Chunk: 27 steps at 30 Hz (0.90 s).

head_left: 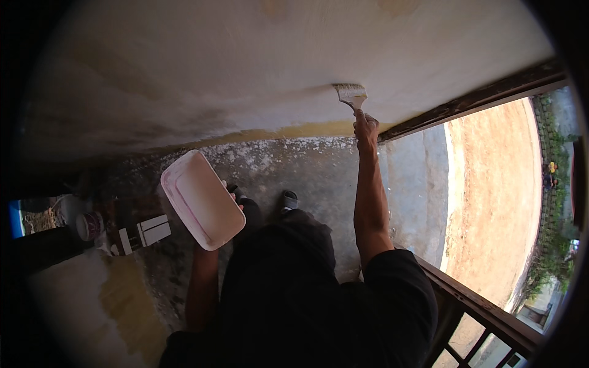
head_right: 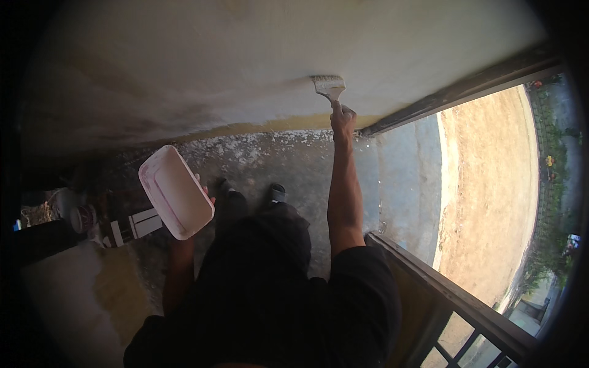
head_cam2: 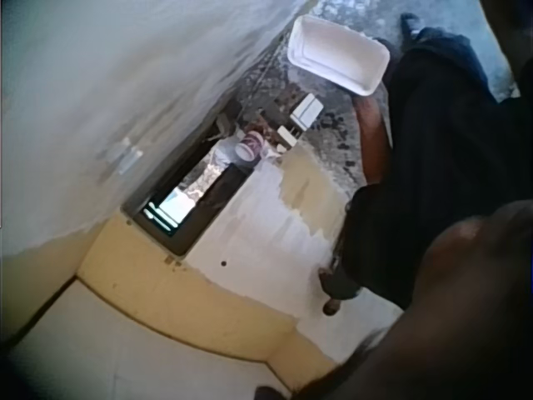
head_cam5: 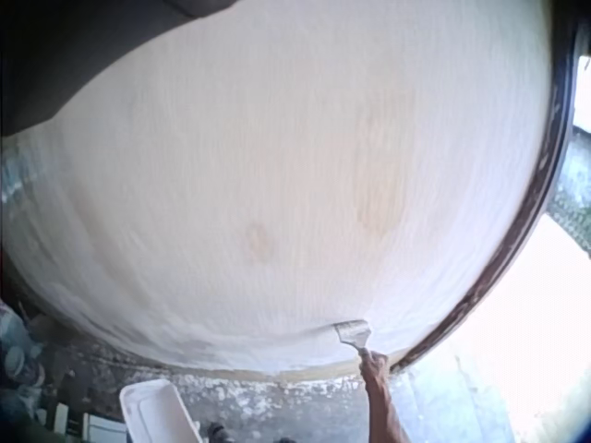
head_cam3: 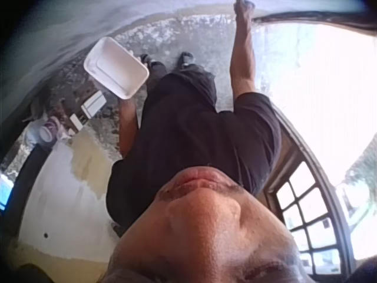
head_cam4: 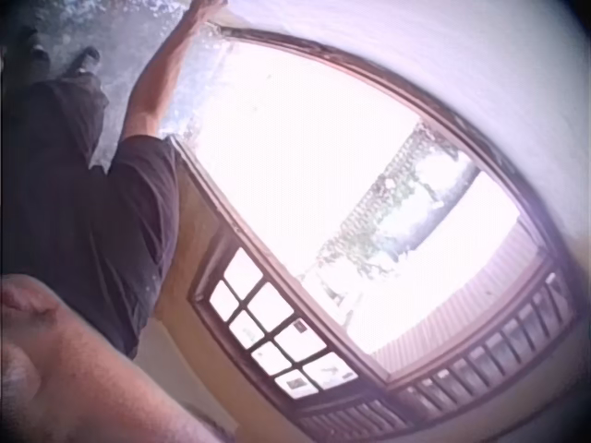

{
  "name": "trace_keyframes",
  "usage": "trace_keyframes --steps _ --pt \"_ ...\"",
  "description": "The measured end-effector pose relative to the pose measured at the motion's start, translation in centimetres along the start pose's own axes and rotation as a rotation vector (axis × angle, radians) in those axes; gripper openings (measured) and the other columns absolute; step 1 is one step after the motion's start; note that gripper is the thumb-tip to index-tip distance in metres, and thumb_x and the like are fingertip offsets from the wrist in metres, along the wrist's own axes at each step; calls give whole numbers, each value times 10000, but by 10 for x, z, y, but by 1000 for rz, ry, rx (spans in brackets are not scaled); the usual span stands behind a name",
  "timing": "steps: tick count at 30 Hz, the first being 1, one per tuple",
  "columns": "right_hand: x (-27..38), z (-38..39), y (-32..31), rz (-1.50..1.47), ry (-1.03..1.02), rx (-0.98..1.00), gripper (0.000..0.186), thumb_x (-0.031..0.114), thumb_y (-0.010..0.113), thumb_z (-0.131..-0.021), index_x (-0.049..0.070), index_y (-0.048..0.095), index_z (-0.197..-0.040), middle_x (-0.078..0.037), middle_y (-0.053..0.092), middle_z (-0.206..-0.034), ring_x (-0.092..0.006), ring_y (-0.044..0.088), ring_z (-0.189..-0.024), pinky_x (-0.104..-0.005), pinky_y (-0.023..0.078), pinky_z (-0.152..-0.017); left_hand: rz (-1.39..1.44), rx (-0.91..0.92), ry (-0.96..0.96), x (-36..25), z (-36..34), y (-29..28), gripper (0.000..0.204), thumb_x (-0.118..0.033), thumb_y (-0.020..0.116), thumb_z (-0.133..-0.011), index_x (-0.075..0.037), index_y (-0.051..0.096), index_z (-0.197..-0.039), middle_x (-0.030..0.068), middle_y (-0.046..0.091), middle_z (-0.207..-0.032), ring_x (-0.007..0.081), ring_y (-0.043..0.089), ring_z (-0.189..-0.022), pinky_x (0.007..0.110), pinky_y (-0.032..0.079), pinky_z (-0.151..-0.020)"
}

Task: The person paints a wall using a brush, repeatedly dipping the brush into a tray of liquid and applying it to the surface.

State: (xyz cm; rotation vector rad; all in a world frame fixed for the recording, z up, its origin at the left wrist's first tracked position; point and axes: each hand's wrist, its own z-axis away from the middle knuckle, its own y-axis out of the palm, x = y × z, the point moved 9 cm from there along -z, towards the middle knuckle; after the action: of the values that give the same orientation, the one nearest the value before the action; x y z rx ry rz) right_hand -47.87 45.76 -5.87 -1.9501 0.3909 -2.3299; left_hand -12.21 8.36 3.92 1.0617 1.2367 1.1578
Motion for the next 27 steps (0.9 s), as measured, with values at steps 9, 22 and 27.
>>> trace_keyframes --steps 9,22,27 --pt "-81 -31 -20 265 42 -153 393 392 636 -912 9 715 -874 -26 555 -601 -116 478 -470 -310 361 -441 -301 73 -51 7 -22 18 582 -429 365 -1049 -127 278 -1539 76 394 -1526 306 447 -1364 603 356 -1113" --pt "-6 2 36 13 102 -24 295 260 624 -925 4 662 -782 -13 519 -570 -105 443 -435 -290 334 -401 -355 51 54 -3 3 12 571 -417 355 -1053 -131 273 -1540 63 363 -1550 309 413 -1387 603 340 -1122" --pt "-32 28 24 -55 355 4 300 269 627 -930 -7 643 -814 -30 547 -612 -102 451 -451 -258 360 -420 -169 3 35 -1 -8 6 624 -467 399 -1028 -143 269 -1546 85 353 -1552 347 436 -1359 617 349 -1107"
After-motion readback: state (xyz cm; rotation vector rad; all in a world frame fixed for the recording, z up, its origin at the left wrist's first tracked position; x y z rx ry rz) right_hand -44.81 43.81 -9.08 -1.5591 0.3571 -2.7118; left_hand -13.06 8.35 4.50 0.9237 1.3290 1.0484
